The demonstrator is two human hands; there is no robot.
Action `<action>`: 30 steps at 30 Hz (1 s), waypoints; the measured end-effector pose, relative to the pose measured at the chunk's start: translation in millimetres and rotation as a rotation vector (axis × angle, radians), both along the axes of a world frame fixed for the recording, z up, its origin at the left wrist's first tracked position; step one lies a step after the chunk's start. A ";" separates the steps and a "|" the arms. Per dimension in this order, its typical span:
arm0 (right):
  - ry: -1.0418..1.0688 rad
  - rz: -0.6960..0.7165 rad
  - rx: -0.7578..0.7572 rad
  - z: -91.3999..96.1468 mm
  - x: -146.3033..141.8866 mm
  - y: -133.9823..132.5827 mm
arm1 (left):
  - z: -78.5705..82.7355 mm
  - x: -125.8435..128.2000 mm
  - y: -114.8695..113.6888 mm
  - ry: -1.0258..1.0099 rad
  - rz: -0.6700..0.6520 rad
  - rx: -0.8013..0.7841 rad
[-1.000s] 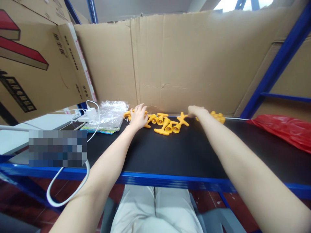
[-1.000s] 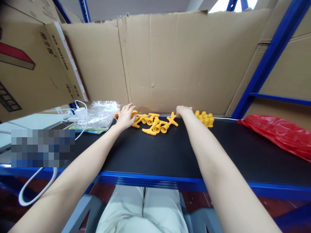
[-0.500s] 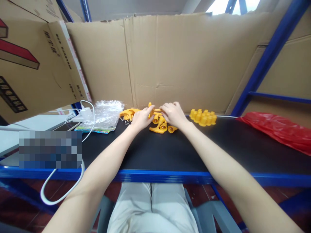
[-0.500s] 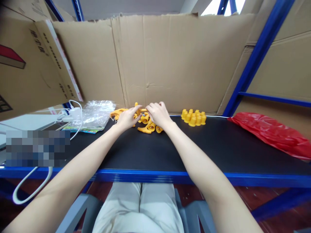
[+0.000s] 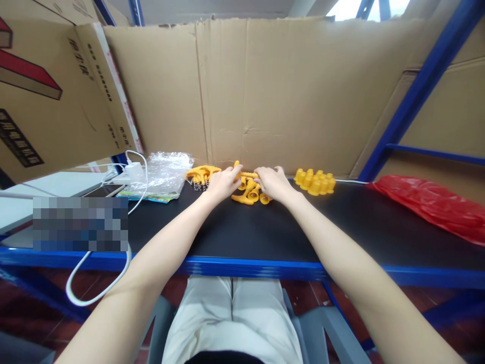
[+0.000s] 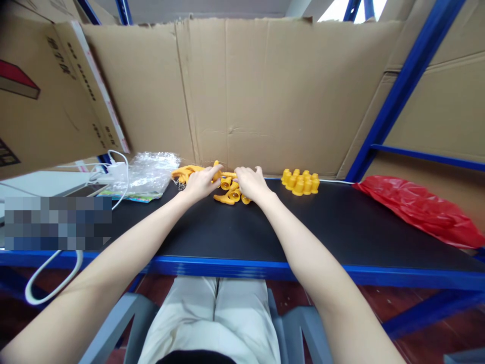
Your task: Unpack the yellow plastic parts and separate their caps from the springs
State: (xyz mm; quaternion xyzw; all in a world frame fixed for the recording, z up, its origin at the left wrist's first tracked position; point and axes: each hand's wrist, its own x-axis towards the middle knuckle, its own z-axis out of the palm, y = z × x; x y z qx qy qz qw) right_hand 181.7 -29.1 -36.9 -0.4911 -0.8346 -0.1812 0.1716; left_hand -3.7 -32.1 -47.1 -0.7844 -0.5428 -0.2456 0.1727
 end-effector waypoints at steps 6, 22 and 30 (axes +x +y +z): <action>0.052 0.030 0.106 0.9 4.6 3.0 | 2.0 1.1 -0.8 -0.016 -0.010 -0.021; 0.053 0.054 0.058 -0.3 6.9 1.3 | 1.3 -3.2 1.8 0.001 0.004 -0.064; 0.017 0.069 -0.029 -5.0 4.5 3.9 | -1.9 -10.0 7.3 0.003 0.003 -0.051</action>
